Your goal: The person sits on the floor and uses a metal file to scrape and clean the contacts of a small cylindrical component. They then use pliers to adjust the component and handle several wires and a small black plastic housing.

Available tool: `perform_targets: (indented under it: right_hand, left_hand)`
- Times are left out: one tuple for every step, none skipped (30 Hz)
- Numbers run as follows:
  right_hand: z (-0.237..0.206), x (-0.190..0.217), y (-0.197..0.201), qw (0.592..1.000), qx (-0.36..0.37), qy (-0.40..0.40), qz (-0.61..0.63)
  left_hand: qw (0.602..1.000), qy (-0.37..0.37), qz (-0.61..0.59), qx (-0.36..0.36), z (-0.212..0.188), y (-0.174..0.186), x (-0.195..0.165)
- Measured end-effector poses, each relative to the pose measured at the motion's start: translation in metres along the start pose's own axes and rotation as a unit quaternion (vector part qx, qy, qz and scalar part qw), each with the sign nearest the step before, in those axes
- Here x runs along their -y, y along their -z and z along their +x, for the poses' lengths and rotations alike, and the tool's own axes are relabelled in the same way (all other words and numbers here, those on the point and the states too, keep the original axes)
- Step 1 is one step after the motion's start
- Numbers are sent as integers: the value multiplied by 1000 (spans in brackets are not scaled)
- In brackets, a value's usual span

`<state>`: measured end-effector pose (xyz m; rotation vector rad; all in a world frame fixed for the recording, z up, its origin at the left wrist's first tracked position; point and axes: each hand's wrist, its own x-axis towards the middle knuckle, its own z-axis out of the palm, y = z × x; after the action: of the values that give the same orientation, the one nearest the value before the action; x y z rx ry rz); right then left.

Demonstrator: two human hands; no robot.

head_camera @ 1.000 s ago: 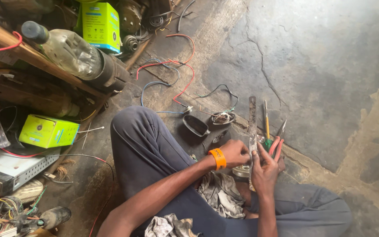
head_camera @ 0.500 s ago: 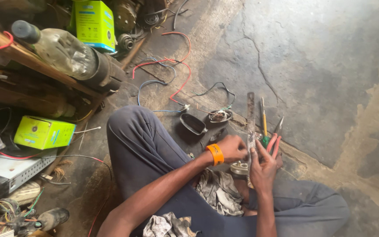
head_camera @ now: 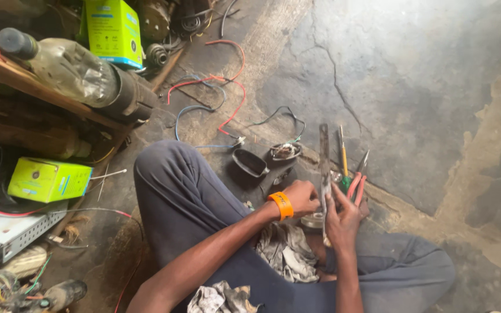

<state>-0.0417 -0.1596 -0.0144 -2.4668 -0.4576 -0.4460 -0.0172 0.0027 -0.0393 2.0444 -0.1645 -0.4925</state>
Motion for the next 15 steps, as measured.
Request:
perform_targets:
  right_hand:
    - [0, -1, -1, 1000, -10, 5, 3]
    - [0, -1, -2, 989, 18, -98, 113]
    - [0, -1, -3, 953, 51, -202, 221]
    - [0, 0, -5, 893, 84, -300, 324]
    - [-2, 1, -5, 900, 86, -293, 311]
    - [-1, 1, -6, 907, 85, -285, 298]
    - [-1, 2, -6, 914, 85, -276, 284]
    - [-1, 2, -7, 915, 91, -283, 272]
    - [-2, 3, -7, 916, 97, -288, 262]
    - [-3, 3, -7, 916, 105, -295, 250]
    - [-4, 2, -8, 913, 99, -282, 276]
    - [-5, 0, -8, 910, 92, -270, 301]
    - [-7, -2, -10, 906, 84, -258, 326]
    - [-9, -4, -11, 913, 88, -258, 304]
    - [-12, -7, -12, 920, 93, -255, 281]
  left_hand:
    - [1000, 6, 5, -6, 0, 1, 1]
    - [1000, 16, 8, -11, 0, 1, 1]
    - [1000, 18, -6, -1, 0, 1, 1]
    - [1000, 21, -21, 9, 0, 2, 1]
    - [999, 23, -35, 18, -1, 3, 2]
    - [999, 15, -36, -7, -2, 4, 1]
    - [999, 7, -37, -33, -2, 6, 1]
    - [997, -2, -37, -60, -2, 7, 0]
    - [999, -2, -34, -36, -2, 9, -1]
    - [999, 0, -34, -10, -3, 10, -3]
    - [999, 3, -35, 18, -4, 10, -5]
    - [999, 13, -46, 11, -6, 11, -7]
    - [998, 23, -55, 3, -7, 12, -8]
    - [998, 30, -61, -6, -6, 14, -9]
    - [996, 59, -69, 12, -6, 16, -11]
